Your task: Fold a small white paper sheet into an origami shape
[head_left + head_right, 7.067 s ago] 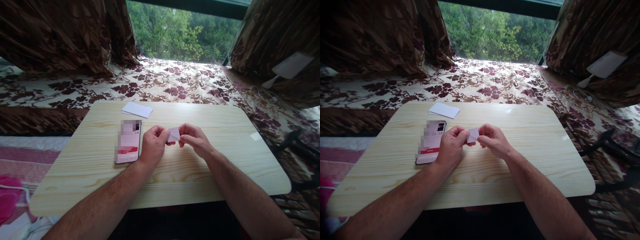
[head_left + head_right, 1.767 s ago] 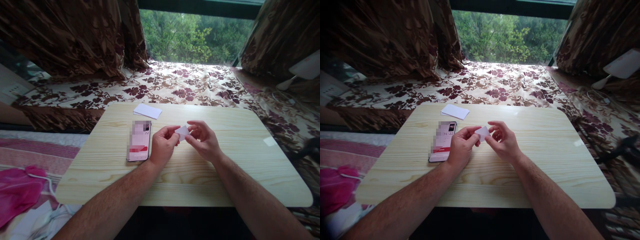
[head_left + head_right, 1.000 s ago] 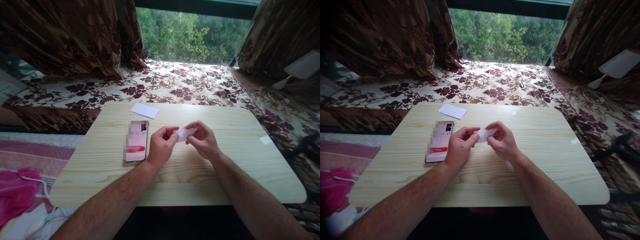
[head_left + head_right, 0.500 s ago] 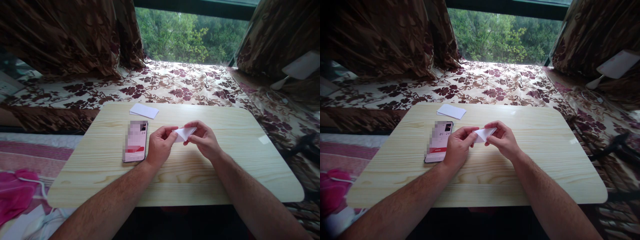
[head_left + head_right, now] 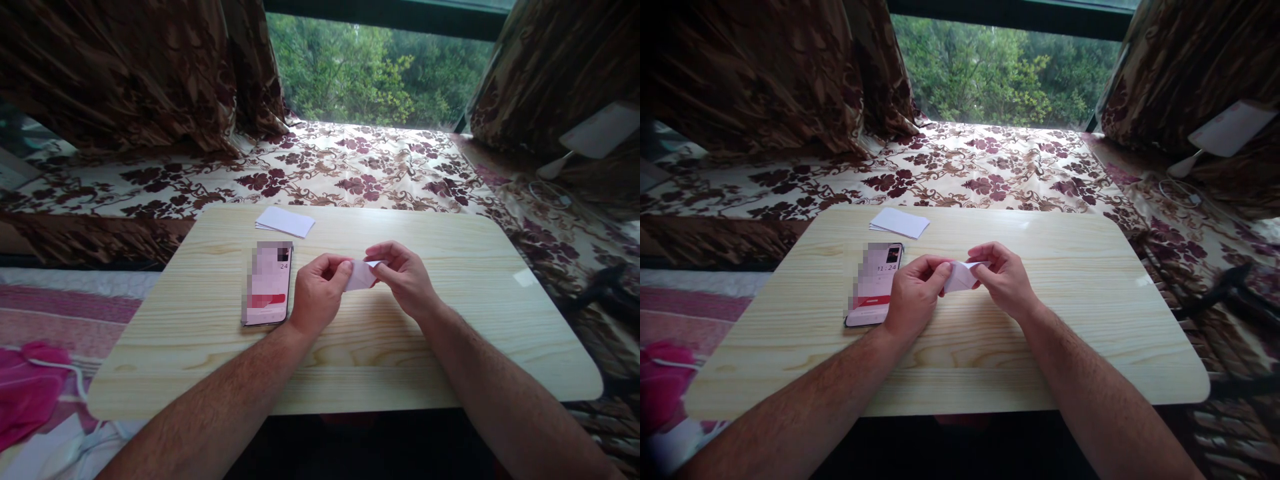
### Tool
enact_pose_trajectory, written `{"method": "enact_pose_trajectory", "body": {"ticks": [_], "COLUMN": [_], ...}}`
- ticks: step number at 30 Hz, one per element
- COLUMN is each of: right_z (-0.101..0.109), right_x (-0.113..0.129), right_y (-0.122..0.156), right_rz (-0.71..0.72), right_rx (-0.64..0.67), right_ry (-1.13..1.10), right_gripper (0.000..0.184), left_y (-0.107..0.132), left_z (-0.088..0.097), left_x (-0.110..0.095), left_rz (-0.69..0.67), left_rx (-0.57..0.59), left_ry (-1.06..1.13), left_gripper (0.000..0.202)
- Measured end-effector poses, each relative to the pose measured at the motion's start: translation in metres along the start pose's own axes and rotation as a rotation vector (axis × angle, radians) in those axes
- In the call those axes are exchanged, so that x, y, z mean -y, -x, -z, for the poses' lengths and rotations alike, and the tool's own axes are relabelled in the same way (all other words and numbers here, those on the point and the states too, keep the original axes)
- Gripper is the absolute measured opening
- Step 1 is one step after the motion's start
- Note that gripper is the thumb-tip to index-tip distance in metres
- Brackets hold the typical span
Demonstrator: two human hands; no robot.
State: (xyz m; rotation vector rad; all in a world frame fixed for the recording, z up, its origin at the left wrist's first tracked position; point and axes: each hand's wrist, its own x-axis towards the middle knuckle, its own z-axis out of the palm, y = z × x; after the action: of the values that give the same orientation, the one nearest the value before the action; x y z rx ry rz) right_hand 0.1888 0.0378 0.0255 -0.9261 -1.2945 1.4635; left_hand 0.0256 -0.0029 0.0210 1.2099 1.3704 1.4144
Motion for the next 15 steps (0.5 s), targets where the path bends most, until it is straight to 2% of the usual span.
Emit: {"method": "enact_pose_trajectory", "body": {"ticks": [3, 5, 9, 12, 15], "right_z": [0.002, 0.002, 0.000, -0.003, -0.004], "right_x": [-0.003, -0.004, -0.006, -0.007, -0.006], "right_y": [-0.002, -0.002, -0.001, 0.001, 0.002], "right_rz": [0.026, 0.018, -0.015, -0.030, -0.040], "right_rx": [-0.053, -0.050, 0.037, 0.118, 0.145], "right_ry": [0.011, 0.030, 0.099, 0.063, 0.061], "right_gripper": [0.020, 0.022, 0.026, 0.035, 0.034], "left_y": [0.003, 0.005, 0.005, 0.001, -0.004], "left_z": [-0.001, -0.002, -0.002, -0.001, 0.000], "left_x": [0.002, 0.003, 0.003, 0.004, 0.005], "left_rz": [-0.006, -0.035, -0.067, -0.032, 0.012], "left_rx": [0.109, 0.133, 0.069, 0.013, -0.063], "left_ry": [-0.081, -0.104, -0.113, -0.065, 0.033], "left_gripper": [0.021, 0.019, 0.018, 0.020, 0.019]}}
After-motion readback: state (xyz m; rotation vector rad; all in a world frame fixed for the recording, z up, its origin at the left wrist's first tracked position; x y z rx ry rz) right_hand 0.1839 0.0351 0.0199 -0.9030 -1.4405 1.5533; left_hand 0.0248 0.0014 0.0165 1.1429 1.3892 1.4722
